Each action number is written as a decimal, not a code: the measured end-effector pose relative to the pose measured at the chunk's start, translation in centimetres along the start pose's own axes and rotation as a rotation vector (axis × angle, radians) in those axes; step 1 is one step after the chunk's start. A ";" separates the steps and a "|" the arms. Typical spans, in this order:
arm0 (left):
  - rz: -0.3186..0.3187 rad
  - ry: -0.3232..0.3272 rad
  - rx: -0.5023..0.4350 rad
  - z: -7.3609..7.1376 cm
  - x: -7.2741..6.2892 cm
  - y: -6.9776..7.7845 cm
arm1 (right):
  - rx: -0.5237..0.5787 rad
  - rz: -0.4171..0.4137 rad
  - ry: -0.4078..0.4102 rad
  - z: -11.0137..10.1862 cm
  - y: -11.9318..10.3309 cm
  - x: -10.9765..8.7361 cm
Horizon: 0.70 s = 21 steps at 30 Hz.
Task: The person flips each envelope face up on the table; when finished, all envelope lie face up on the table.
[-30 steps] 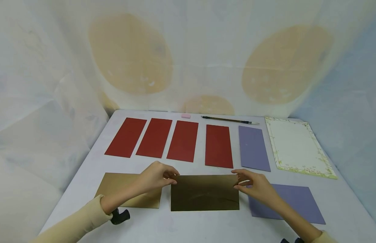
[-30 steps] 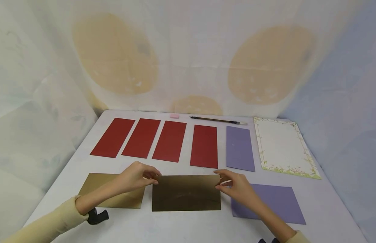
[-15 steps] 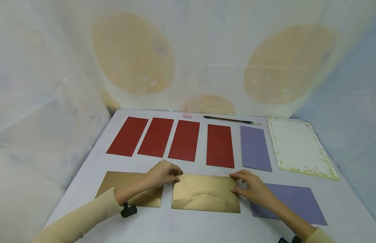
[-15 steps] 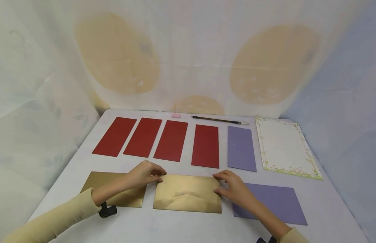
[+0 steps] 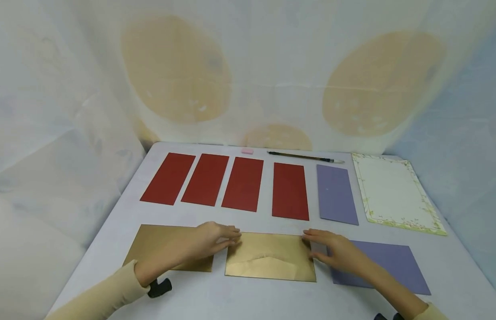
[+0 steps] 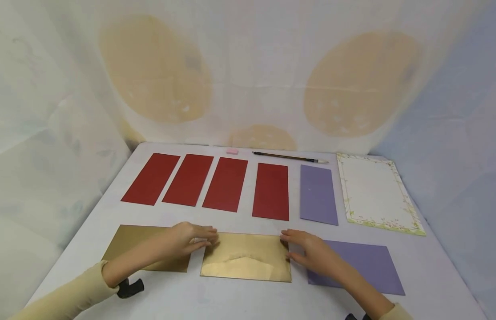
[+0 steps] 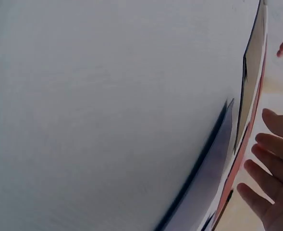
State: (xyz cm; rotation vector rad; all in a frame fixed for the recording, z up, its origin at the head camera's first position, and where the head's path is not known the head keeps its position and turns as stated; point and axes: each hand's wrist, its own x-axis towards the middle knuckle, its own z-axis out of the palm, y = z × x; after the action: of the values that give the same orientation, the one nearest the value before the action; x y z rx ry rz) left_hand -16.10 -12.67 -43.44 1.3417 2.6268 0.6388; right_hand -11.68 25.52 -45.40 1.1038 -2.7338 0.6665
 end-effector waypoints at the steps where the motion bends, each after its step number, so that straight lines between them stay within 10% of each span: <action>1: 0.021 -0.028 0.016 0.1 -0.5 0.5 | -0.014 -0.024 -0.024 -0.1 -0.1 -0.1; 6: 0.081 -0.113 0.075 1.5 -2.2 2.1 | -0.038 -0.067 -0.105 0.2 -0.5 -0.3; 21: 0.063 -0.087 0.050 2.4 -2.4 1.6 | -0.027 -0.019 -0.177 0.6 -1.0 -0.4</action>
State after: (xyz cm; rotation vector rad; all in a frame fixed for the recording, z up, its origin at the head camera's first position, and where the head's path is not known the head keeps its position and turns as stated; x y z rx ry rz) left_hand -12.71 -13.02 -45.09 1.4377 2.5574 0.5131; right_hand -10.73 24.86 -45.68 1.2372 -2.8644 0.5526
